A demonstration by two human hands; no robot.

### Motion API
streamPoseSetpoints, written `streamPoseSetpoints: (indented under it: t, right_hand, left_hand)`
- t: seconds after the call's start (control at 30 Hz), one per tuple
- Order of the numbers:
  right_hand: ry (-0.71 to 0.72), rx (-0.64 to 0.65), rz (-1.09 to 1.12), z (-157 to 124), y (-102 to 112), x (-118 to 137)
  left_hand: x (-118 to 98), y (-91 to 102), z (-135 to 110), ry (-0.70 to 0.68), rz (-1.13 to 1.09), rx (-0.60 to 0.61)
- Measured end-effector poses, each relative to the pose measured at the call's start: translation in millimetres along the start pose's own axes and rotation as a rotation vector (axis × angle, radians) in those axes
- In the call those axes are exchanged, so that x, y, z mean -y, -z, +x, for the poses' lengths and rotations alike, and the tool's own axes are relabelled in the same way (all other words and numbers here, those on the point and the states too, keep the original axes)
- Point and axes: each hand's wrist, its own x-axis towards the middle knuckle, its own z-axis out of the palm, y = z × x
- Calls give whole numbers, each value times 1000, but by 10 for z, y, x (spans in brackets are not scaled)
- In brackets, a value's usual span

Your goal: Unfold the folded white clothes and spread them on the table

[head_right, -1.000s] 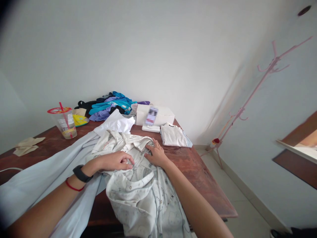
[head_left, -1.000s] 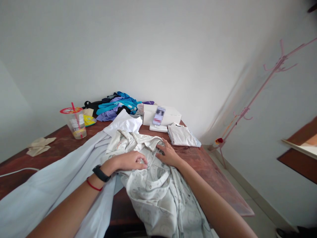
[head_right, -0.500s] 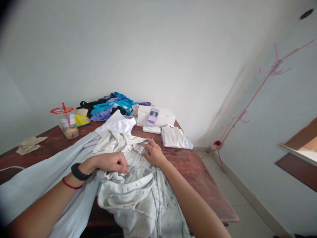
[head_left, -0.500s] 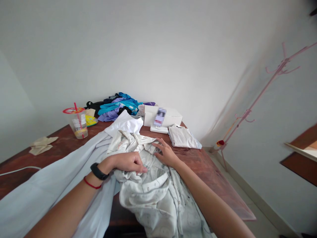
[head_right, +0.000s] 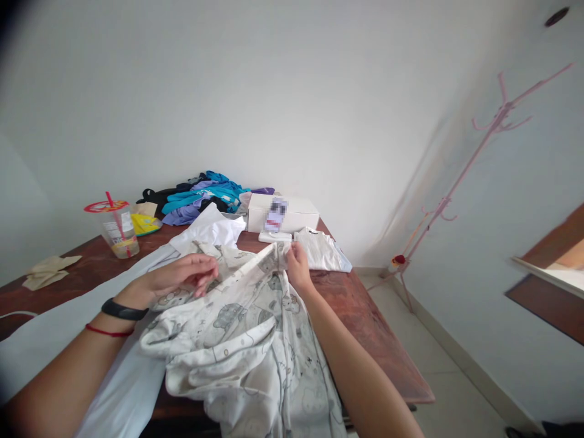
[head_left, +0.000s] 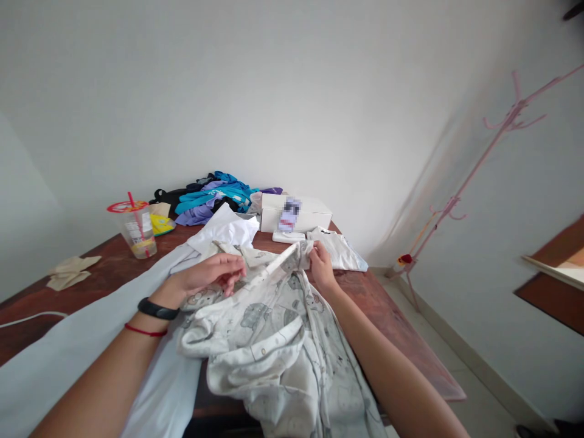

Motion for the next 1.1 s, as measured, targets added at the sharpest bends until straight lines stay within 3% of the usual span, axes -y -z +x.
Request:
streamPoseSetpoints:
  t: [0.07,0.17,0.3,0.4,0.5,0.6,0.7,0.8,0.9,0.97,1.1]
  right_hand:
    - [-99,-84,231,35,93,119]
    - [-181,-27,514,18,234,367]
    - [-286,286,676,-160,354,697]
    - [-354,567,671,-293,354,781]
    - [-393,780,565,-319,269,687]
    - [-386,728,286,-279,122,486]
    - [-165,608,-169,-268,-20,278]
    - [45,639,-501,-307,-94,154]
    - [85,690,-601,-345,-106,122]
    - [96,698,-625,-355,-103,126]
    - [110,698,-651,-360,-108,143]
  left_hand:
    - [73,1,121,-35,18,-195]
    - [182,23,263,-79,96,-384]
    - [215,26,307,-152,189,-549]
    - [190,31,295,-240,279,-665]
    - [228,82,308,-341,504,-792]
    - [344,157,342,-347,786,-879]
    - [466,206,357,-187,1032,-912]
    - [525,206,338,10,1152,-861]
    - [516,175,308,179,1169,-795]
    - [486,159,288,263,1151,-811]
    - [413,175,245,324,1095,-851]
